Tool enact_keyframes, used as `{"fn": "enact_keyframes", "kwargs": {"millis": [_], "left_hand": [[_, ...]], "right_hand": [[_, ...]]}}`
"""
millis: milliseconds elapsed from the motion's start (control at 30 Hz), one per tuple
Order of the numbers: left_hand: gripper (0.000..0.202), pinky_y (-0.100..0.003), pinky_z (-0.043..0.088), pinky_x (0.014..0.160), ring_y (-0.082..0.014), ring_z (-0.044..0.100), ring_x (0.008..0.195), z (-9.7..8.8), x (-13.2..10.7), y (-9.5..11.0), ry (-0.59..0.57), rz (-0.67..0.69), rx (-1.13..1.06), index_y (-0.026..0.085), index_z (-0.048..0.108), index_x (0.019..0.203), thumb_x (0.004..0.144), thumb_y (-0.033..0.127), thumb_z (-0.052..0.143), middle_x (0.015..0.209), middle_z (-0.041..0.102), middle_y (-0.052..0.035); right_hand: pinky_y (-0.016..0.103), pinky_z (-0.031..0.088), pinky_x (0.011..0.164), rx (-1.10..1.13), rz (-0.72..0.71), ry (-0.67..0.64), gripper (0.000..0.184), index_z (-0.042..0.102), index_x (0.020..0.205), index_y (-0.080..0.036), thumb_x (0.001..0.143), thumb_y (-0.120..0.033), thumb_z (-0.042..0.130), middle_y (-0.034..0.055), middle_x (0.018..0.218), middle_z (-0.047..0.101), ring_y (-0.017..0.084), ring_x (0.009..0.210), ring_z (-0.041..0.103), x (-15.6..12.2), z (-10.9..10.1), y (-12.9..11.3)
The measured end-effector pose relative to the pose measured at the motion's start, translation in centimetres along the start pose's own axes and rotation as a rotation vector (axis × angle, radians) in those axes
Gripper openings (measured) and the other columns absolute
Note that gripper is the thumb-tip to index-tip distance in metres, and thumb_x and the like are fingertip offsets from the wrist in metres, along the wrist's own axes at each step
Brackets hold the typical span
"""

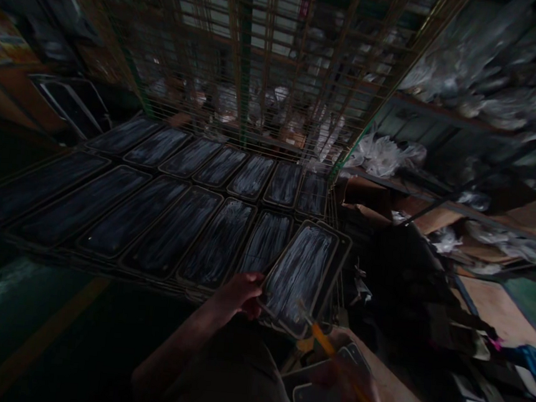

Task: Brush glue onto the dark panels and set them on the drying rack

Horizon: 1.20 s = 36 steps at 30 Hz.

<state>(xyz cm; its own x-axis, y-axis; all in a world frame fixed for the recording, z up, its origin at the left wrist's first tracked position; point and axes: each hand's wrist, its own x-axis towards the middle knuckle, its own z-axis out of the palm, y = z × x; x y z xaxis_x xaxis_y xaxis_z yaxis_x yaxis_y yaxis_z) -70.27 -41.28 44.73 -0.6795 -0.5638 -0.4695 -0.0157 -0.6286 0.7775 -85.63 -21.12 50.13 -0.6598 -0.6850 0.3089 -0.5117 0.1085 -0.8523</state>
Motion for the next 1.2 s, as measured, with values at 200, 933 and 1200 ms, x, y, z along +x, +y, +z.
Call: {"fn": "enact_keyframes", "kwargs": {"millis": [200,933,1200], "left_hand": [[0.026,-0.016,0.027,0.039,-0.0045,0.043,0.043,0.8,-0.4,1.8,-0.098,-0.012,-0.219,0.014,0.060,0.086,0.068,0.029,0.069,0.058,0.051,0.0047],[0.022,-0.018,0.033,0.040,-0.0064,0.046,0.041,-6.5,-4.2,3.2,0.166,0.321,0.188,0.014,0.058,0.094,0.085,0.034,0.057,0.059,0.051,0.0037],[0.037,-0.019,0.034,0.038,-0.0086,0.046,0.038,-11.0,-6.6,2.1,0.503,0.315,0.255,0.011,0.058,0.103,0.080,0.041,0.060,0.049,0.052,0.0054]], "right_hand": [[0.032,0.056,0.076,-0.158,-0.138,0.106,0.029,0.062,0.118,-0.017,0.095,-0.025,0.048,0.0092,0.099,0.071,0.022,0.086,0.070,4.3,0.8,5.8],[0.037,0.046,0.070,-0.590,-0.415,-0.074,0.049,0.059,0.121,-0.018,0.076,-0.015,0.038,0.0085,0.092,0.067,0.028,0.083,0.059,6.0,3.3,14.1],[0.039,0.047,0.067,-0.654,-0.401,-0.107,0.049,0.058,0.123,-0.020,0.079,-0.019,0.038,0.0077,0.092,0.068,0.030,0.083,0.060,6.3,3.3,15.3]]}}
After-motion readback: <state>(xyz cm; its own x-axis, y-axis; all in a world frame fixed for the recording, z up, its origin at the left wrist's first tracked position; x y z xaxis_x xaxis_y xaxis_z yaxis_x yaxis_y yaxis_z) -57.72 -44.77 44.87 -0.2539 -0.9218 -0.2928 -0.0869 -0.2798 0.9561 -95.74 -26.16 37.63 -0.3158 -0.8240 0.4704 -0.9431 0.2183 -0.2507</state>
